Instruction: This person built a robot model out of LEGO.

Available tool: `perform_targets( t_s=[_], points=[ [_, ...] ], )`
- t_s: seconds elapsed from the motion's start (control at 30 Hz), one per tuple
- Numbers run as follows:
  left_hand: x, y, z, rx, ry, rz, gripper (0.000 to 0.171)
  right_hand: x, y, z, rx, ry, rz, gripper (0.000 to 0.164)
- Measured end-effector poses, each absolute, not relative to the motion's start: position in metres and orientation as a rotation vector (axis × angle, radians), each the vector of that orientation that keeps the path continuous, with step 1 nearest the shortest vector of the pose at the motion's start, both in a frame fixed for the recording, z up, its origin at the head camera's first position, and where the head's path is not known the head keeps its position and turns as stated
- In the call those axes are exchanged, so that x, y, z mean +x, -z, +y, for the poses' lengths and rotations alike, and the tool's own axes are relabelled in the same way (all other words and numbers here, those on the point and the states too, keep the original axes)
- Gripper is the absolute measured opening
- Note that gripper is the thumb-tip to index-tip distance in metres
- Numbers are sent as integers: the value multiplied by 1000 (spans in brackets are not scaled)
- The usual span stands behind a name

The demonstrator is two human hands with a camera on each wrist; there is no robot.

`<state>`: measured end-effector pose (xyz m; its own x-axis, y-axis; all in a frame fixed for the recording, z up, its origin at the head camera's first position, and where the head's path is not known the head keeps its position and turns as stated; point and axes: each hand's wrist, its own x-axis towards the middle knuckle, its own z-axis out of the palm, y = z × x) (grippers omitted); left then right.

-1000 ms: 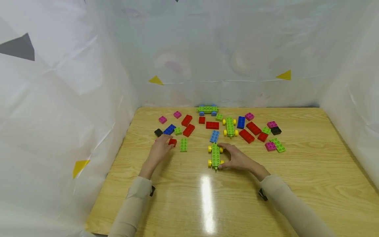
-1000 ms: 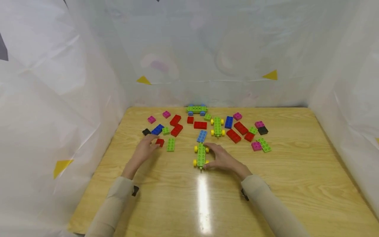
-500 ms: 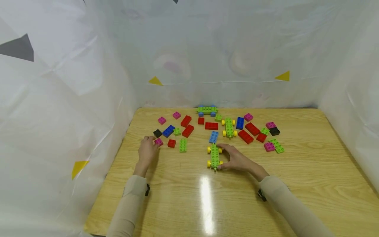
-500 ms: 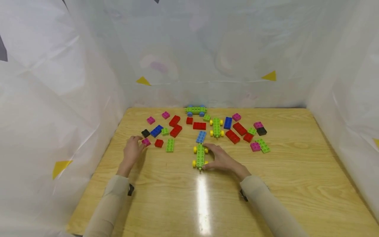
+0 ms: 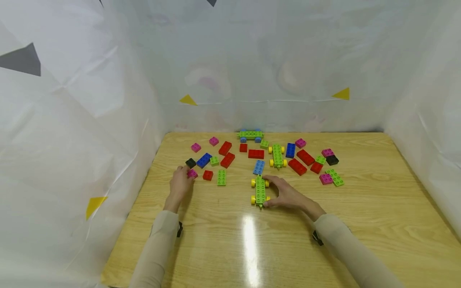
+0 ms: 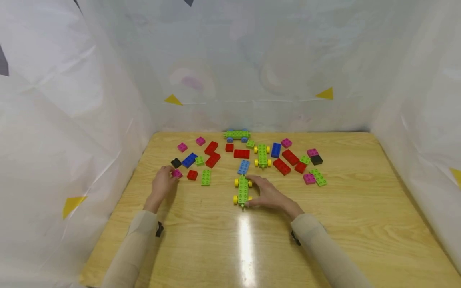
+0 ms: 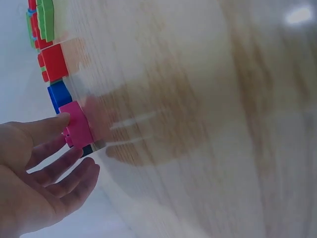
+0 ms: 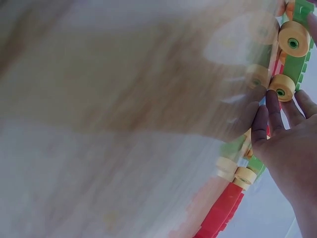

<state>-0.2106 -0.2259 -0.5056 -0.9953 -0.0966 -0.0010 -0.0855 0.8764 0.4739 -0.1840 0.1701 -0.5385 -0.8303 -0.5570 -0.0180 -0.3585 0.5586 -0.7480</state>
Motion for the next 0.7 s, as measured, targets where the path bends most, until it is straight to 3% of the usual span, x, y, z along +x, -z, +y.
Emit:
perform_targets(
  t_s=[0.7],
  points=[
    [-208,511,-223,11,1077,-2846,19,-184,535,170,-777,1148,2537,94]
  ],
)
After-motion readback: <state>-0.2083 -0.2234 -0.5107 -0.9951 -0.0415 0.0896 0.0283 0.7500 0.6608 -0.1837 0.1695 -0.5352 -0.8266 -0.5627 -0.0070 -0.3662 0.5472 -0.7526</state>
